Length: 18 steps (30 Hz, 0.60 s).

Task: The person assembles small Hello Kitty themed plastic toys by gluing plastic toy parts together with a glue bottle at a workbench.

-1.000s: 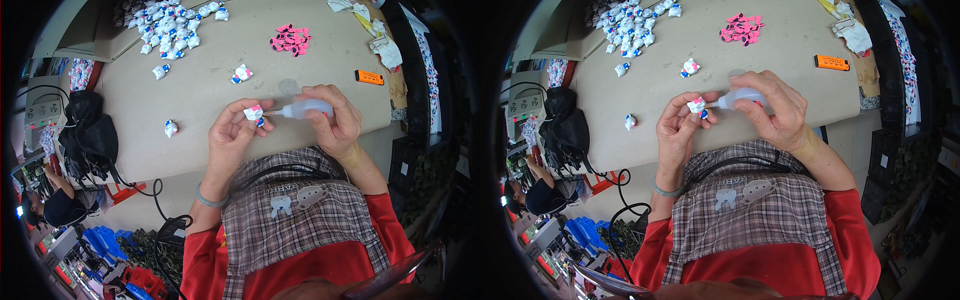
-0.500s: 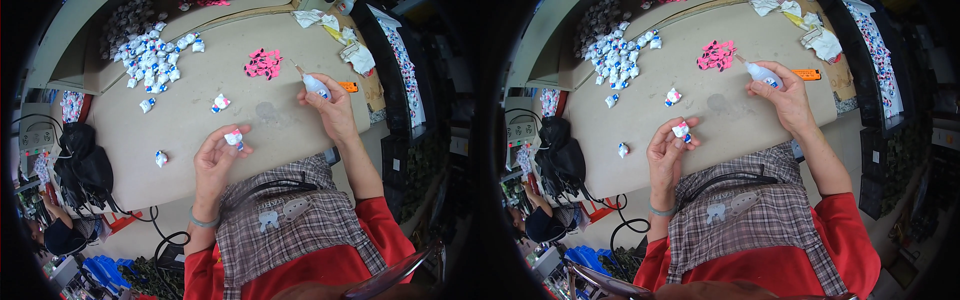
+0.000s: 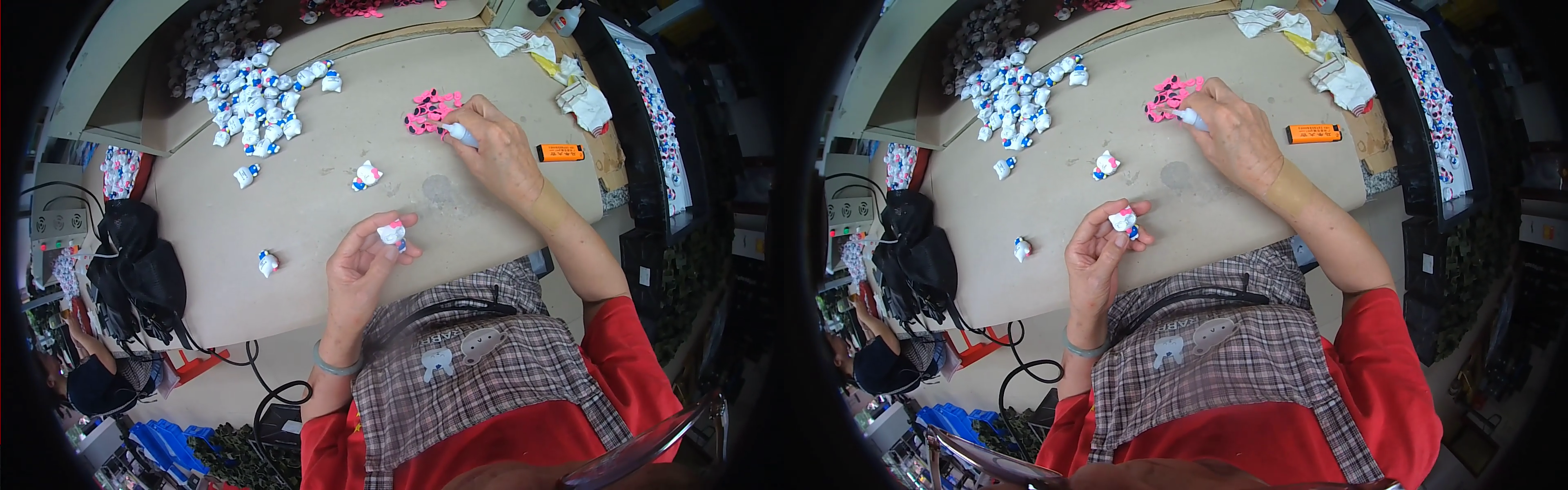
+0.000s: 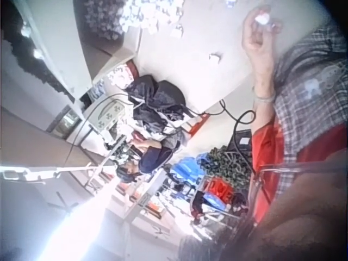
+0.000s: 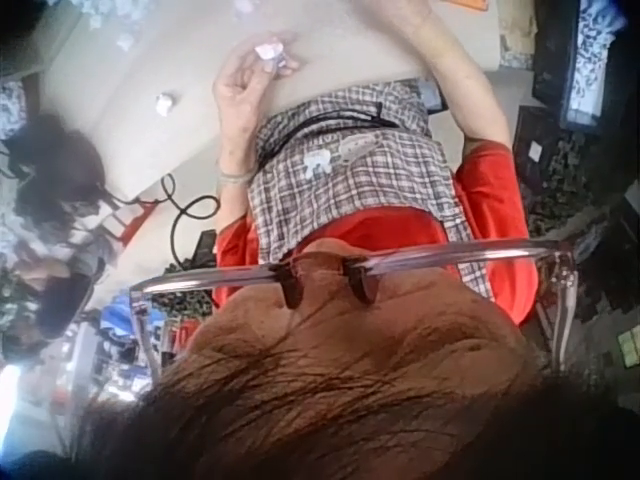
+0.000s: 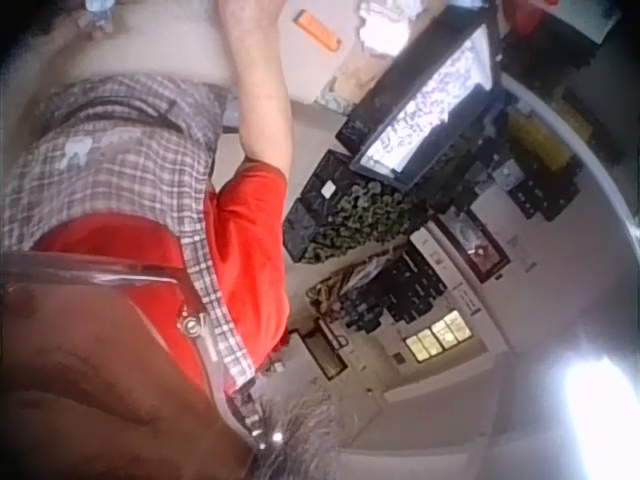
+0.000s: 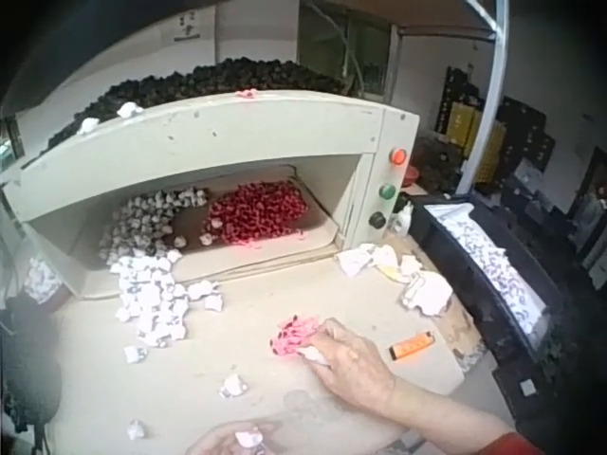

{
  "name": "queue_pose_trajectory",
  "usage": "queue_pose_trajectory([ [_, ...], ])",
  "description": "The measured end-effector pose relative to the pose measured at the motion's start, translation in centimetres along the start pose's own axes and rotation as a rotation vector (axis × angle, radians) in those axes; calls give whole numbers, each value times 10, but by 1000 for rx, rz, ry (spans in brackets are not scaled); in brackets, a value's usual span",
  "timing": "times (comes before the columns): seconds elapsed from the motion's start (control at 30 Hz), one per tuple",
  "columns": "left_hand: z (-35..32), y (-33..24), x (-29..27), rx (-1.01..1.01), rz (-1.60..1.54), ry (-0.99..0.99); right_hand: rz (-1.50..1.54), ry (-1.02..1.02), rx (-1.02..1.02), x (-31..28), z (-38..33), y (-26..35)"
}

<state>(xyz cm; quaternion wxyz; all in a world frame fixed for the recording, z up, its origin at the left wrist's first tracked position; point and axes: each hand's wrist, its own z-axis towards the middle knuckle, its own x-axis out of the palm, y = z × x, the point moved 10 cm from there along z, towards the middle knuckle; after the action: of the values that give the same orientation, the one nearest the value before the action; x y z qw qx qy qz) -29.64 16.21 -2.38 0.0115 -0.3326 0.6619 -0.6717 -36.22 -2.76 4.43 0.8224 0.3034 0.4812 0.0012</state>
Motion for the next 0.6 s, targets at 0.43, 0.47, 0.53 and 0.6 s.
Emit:
queue_pose_trajectory([
  [0.43, 0, 0, 0, 7, 5, 21, 105, 285, -11, 5, -2, 0],
  [0.47, 0, 0, 0, 10, 1, 20, 113, 293, -23, 6, -2, 0],
  [0.53, 0, 0, 0, 12, -2, 18, 89, 322, -54, 10, -4, 3],
  [0.6, -1, -1, -1, 24, 8, 16, 68, 352, -88, 12, -6, 6],
])
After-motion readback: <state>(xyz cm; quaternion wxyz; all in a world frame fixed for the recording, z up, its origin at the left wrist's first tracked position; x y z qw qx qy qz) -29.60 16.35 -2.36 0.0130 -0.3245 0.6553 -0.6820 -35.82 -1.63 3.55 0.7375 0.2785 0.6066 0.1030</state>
